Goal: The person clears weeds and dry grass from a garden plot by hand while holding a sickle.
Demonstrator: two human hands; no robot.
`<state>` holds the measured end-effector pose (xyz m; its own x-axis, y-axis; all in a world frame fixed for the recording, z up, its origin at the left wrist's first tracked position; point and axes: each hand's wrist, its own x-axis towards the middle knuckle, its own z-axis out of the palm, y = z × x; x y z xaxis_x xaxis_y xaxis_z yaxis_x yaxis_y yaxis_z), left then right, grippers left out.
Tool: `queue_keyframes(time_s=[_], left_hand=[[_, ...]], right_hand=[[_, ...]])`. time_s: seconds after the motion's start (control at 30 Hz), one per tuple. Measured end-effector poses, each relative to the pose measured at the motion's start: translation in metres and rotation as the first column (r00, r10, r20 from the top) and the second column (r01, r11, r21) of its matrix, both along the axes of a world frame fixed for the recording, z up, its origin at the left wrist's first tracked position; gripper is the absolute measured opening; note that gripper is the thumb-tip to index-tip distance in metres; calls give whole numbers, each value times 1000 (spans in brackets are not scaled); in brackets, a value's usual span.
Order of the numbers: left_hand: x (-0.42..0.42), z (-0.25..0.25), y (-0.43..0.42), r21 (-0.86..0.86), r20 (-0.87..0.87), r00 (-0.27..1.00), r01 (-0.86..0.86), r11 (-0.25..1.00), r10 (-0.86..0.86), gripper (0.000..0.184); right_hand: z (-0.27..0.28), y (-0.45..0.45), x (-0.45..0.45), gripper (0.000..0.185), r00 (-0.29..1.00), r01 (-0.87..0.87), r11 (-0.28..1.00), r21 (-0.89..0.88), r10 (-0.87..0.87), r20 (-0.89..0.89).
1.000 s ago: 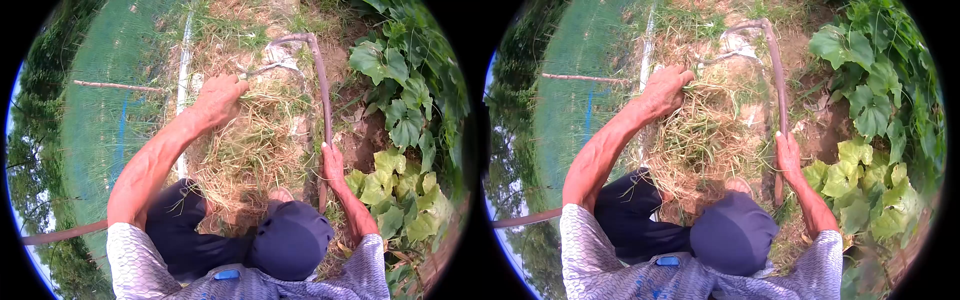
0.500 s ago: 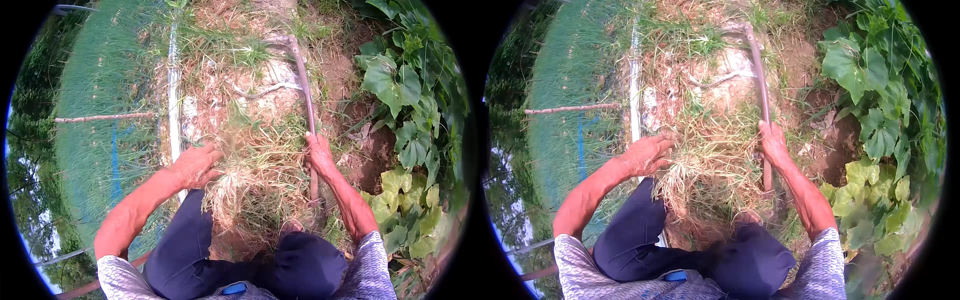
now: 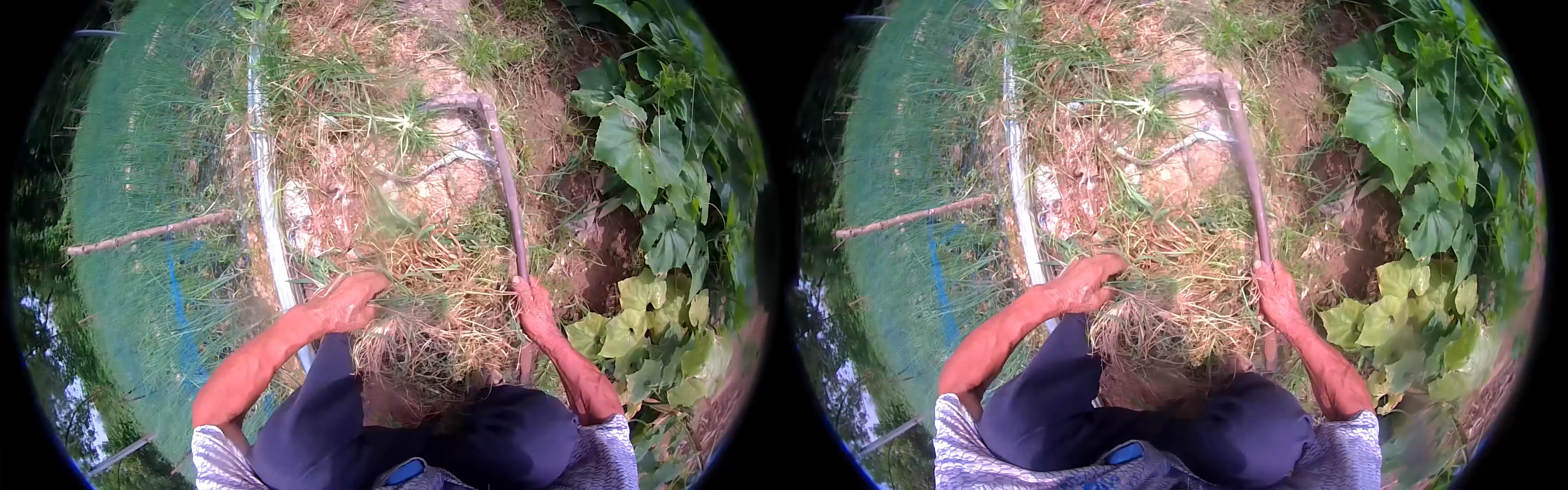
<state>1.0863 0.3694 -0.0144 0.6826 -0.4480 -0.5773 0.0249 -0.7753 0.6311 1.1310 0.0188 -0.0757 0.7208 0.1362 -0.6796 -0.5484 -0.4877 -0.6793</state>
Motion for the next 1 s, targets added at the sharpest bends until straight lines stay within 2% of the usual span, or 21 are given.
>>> queue_keyframes(time_s=[0.03, 0.1, 0.13, 0.17, 0.2, 0.27, 0.33, 0.37, 0.43, 0.47, 0.53, 0.57, 0.6, 0.63, 0.67, 0.7, 0.73, 0.8, 0.83, 0.93, 1.0], left_hand=[[8, 0, 0, -11, -76, 997, 31, 999, -32, 52], [29, -1, -4, 17, 51, 994, 92, 996, -92, 53], [48, 2, -6, 55, 128, 983, 123, 991, -129, 54], [70, 10, -8, 95, 126, 987, 88, 992, -99, 55], [91, 14, -9, 135, 126, 990, 52, 990, -69, 56], [125, 6, -7, 81, 335, 942, -46, 996, 16, 63], [156, -20, 5, 9, 661, 750, 11, 1000, -14, 69], [168, -27, 8, 10, 661, 750, 10, 1000, -14, 69], [191, -39, 10, 246, 800, 555, 44, 968, -228, 81], [201, -46, 12, 246, 800, 553, 55, 968, -234, 81], [211, -61, 18, 322, 693, 689, -33, 946, -212, 84], [217, -61, 20, 304, 701, 685, -39, 952, -196, 84], [219, -61, 23, 374, 597, 766, -2, 927, -240, 81], [218, -63, 25, 442, 467, 837, 59, 895, -285, 78], [218, -84, 28, 488, 539, 762, 65, 871, -359, 68], [221, -115, 31, 485, 539, 759, 76, 871, -366, 68], [222, -148, 31, 501, 573, 712, 87, 861, -405, 58], [215, -122, 26, 168, 599, 795, -2, 986, -100, 34], [192, -139, 26, 43, 347, 936, 50, 998, -62, 35], [96, -167, 30, -240, -12, 928, 359, 902, -372, 38], [88, -164, 39, -312, -47, 879, 438, 843, -474, 35]], right_hand=[[4, 5, 11, 33, 994, 83, 996, 26, -81, -71], [-12, 9, 41, 38, 993, 50, 999, 14, -51, 108], [-10, 16, 53, 38, 988, 157, 979, 132, -154, -32], [-7, 17, 55, 38, 987, 163, 978, 131, -161, -28], [-4, 18, 56, 38, 997, 38, 999, -4, -37, 70], [-26, -1, 37, 39, 952, -144, 968, -207, 193, 238], [-17, -9, 1, 39, 931, -165, 957, -239, 231, 282], [-13, -6, -8, 39, 922, -175, 952, -250, 247, 297], [-1, 3, -21, 40, 925, -169, 957, -235, 237, 298], [-9, -4, -36, 39, 908, -152, 948, -280, 246, 340], [-36, -31, -84, 38, 830, -92, 896, -434, 310, 464], [-18, -47, -109, 33, 984, -27, 973, -231, 67, 166], [1, -63, -134, 30, 970, 148, 977, -152, -173, -172], [13, -74, -149, 30, 969, 140, 976, -164, -169, -180], [28, -78, -164, 28, 938, 281, 955, -91, -293, -182], [39, -74, -169, 27, 892, 417, 909, -13, -412, -188], [44, -67, -165, 27, 890, 420, 907, -16, -415, -188], [48, -44, -139, 26, 743, 631, 773, -64, -626, -236], [51, -30, -125, 26, 744, 630, 774, -67, -625, -236], [49, 4, -108, 25, 764, 640, 769, -10, -637, -99], [50, 12, -113, 26, 794, 606, 795, -32, -607, -37]])
